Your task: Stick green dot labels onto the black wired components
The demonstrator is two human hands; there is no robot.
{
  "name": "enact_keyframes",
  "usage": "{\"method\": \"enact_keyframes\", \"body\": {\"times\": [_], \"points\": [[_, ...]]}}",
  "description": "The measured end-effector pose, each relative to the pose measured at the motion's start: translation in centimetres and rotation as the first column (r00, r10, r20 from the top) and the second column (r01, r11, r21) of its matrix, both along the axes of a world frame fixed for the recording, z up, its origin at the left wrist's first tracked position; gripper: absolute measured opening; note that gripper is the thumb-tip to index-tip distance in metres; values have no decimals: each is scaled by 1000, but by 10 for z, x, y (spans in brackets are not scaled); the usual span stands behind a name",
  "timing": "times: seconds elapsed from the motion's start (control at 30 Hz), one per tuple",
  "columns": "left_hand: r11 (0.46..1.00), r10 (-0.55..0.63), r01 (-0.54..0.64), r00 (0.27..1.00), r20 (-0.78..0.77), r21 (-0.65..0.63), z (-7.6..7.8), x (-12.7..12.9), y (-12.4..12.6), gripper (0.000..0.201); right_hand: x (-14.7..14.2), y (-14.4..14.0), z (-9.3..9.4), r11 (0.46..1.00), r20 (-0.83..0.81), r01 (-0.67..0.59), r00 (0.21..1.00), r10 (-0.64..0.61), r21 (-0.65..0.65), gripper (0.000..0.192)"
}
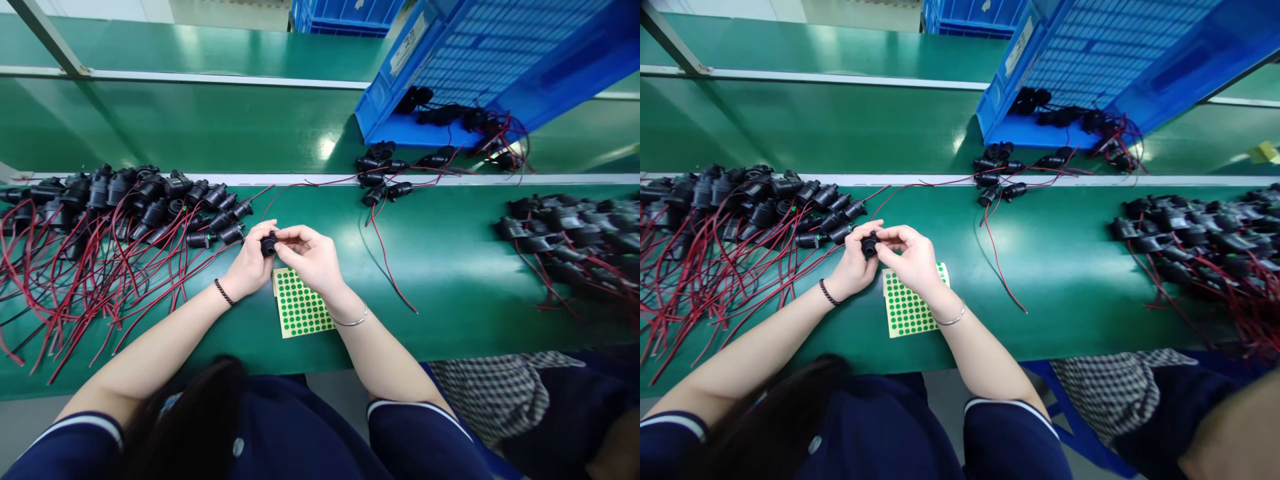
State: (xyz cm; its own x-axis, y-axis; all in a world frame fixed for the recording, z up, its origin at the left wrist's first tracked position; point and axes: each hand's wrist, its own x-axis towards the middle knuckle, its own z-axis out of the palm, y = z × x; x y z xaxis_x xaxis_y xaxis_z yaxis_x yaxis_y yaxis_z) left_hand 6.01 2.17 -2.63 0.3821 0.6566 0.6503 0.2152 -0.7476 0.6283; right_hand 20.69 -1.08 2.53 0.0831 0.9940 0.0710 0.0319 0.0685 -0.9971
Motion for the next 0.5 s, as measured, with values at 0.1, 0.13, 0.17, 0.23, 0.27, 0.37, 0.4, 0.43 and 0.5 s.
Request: {"method": "enact_keyframes", "body": {"times": [0.1,0.13,0.17,0.23,0.27,0.37,0.4,0.43,0.5], "points": [[998,23,-21,999,33,-57,2,0,1,30,2,-1,-1,999,-19,-18,1000,19,36,28],[995,51,-46,997,50,-91,2,0,1,29,2,-2,-1,998,-15,-12,1000,13,57,27],[990,79,-71,995,65,-120,2,0,1,29,2,-3,-1,996,4,7,1000,-7,90,24],[984,123,-111,989,85,-138,2,1,0,30,1,-6,-1,981,96,50,993,-69,189,14],[984,137,-125,986,93,-129,2,1,0,30,0,-7,-1,965,159,64,982,-107,254,8],[987,151,-144,982,110,-65,2,2,0,30,-2,-10,1,896,322,51,923,-212,442,5],[988,150,-146,982,115,-42,2,2,1,30,-2,-10,2,875,357,40,903,-238,483,7],[989,147,-145,982,116,-23,2,1,1,30,-3,-10,3,860,384,33,886,-262,510,9],[990,140,-141,984,112,1,1,1,2,30,-3,-11,5,848,430,21,855,-290,529,10]]}}
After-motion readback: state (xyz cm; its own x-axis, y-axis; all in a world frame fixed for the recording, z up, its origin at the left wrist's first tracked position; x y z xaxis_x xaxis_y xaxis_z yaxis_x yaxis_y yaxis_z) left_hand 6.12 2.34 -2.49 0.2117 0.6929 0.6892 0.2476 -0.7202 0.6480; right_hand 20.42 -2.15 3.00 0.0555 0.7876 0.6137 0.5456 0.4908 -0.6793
